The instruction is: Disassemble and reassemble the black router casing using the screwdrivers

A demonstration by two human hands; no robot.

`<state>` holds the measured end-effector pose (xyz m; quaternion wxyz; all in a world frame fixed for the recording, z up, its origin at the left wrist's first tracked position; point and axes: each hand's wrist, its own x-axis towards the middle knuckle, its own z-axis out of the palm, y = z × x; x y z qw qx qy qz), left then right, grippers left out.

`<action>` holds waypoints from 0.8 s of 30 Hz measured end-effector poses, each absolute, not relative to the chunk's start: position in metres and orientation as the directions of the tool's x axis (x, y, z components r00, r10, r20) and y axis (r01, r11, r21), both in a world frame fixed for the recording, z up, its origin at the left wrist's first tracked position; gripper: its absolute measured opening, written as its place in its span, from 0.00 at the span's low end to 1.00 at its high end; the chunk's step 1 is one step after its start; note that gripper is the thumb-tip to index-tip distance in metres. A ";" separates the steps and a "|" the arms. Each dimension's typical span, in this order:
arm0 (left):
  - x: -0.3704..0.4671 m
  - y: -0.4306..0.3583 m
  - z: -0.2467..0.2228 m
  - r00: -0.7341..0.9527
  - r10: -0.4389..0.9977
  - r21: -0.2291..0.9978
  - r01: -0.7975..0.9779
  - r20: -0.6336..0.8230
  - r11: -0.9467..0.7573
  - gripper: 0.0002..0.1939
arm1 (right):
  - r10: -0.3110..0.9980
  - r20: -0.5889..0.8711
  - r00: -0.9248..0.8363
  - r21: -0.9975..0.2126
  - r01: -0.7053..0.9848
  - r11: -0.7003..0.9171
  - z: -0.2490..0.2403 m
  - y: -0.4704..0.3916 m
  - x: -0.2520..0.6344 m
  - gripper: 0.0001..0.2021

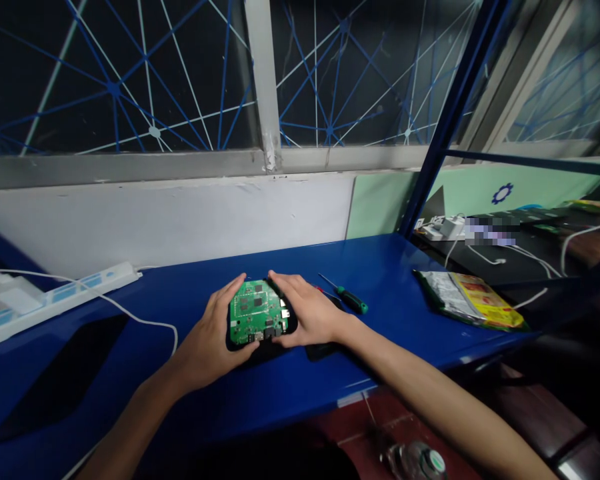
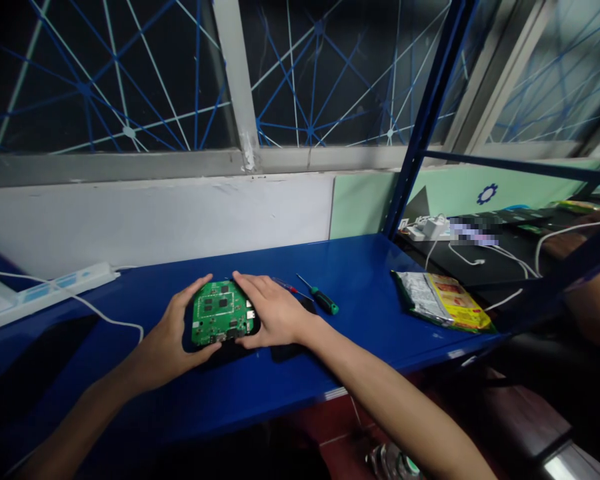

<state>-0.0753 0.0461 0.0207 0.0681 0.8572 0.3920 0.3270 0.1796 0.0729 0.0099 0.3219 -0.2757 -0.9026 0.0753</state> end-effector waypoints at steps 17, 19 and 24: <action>-0.089 0.044 0.030 0.506 0.722 0.259 0.703 0.472 -0.662 0.49 | 0.497 0.537 -0.681 -0.323 0.378 0.868 0.022 0.064 0.183 0.42; -0.091 0.044 0.029 0.509 0.716 0.257 0.698 0.478 -0.668 0.48 | 0.497 0.531 -0.686 -0.308 0.390 0.868 0.022 0.065 0.184 0.42; -0.091 0.045 0.029 0.545 0.681 0.229 0.673 0.489 -0.703 0.44 | 0.506 0.507 -0.698 -0.259 0.436 0.862 0.022 0.068 0.185 0.42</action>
